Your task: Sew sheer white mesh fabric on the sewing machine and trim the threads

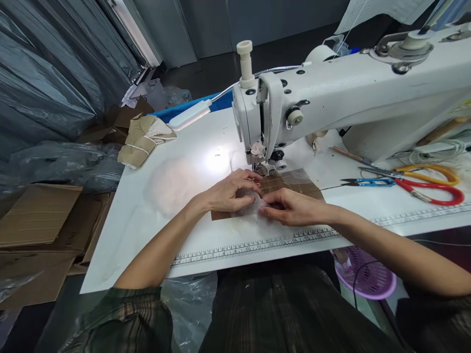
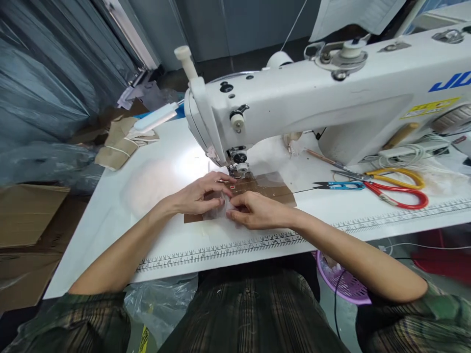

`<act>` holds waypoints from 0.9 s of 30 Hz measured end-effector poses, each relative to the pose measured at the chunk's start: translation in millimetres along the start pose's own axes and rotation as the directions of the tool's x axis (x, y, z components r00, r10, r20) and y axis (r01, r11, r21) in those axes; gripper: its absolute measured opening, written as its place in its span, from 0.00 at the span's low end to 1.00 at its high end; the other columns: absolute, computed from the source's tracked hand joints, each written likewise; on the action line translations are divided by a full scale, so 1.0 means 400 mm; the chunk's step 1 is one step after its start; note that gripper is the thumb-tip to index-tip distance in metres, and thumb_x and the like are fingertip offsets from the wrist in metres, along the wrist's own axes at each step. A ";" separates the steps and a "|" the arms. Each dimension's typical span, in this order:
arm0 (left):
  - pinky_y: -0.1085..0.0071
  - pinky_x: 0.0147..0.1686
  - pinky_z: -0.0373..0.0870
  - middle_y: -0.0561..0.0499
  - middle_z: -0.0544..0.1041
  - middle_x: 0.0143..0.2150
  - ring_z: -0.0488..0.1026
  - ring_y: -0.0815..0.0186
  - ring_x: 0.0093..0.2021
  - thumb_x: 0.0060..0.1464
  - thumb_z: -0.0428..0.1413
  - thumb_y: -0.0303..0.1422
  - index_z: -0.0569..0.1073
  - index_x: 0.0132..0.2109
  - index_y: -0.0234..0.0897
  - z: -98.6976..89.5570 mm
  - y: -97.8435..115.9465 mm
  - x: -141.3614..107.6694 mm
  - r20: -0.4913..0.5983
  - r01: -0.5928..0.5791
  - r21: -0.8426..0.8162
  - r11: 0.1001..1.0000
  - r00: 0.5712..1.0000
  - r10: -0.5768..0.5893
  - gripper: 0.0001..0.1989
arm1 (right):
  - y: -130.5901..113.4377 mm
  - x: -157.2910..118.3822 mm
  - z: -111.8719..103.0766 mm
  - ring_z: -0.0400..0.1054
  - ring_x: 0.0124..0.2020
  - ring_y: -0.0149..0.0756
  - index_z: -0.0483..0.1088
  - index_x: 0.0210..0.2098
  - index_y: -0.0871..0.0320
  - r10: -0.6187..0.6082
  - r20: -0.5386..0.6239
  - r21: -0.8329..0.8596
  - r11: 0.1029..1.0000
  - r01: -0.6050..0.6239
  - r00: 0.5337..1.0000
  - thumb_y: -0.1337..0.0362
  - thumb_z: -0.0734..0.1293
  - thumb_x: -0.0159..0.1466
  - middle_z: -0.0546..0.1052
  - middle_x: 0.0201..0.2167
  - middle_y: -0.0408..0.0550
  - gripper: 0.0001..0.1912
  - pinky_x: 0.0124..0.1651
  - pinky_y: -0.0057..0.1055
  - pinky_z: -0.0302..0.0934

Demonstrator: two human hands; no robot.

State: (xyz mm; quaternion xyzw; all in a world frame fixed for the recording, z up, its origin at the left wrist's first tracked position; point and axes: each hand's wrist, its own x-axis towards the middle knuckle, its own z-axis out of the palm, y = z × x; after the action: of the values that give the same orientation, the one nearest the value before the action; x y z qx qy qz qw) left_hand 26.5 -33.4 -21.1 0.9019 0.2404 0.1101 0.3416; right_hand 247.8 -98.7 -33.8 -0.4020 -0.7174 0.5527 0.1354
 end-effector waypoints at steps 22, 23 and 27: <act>0.54 0.46 0.64 0.40 0.75 0.40 0.70 0.51 0.43 0.60 0.47 0.28 0.76 0.36 0.36 -0.033 -0.174 0.138 -0.149 0.124 0.560 0.819 0.988 -0.048 0.12 | 0.127 0.085 -0.019 0.68 0.55 0.46 0.78 0.47 0.56 -0.590 -0.139 -0.630 0.673 0.388 0.795 0.70 0.63 0.63 0.78 0.50 0.51 0.17 0.61 0.49 0.61; 0.55 0.46 0.64 0.41 0.75 0.40 0.70 0.52 0.42 0.60 0.46 0.28 0.76 0.35 0.36 -0.035 -0.181 0.136 -0.152 0.106 0.547 0.830 0.988 -0.026 0.13 | 0.130 0.082 -0.019 0.67 0.55 0.46 0.78 0.47 0.56 -0.589 -0.149 -0.624 0.679 0.387 0.794 0.70 0.63 0.62 0.79 0.51 0.50 0.17 0.61 0.49 0.61; 0.57 0.48 0.64 0.41 0.75 0.41 0.70 0.54 0.43 0.63 0.44 0.30 0.75 0.36 0.37 -0.040 -0.187 0.126 -0.137 0.075 0.534 0.842 0.991 -0.001 0.15 | 0.125 0.071 -0.017 0.68 0.56 0.46 0.78 0.48 0.57 -0.577 -0.169 -0.604 0.702 0.378 0.799 0.71 0.63 0.62 0.79 0.51 0.51 0.18 0.62 0.50 0.61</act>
State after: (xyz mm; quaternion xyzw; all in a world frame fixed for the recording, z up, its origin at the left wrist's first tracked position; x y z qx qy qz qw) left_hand 37.2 50.1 -57.7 0.9473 0.3013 0.0904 0.0608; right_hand 255.3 -70.1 -83.7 -0.3103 -0.8878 0.1915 0.2809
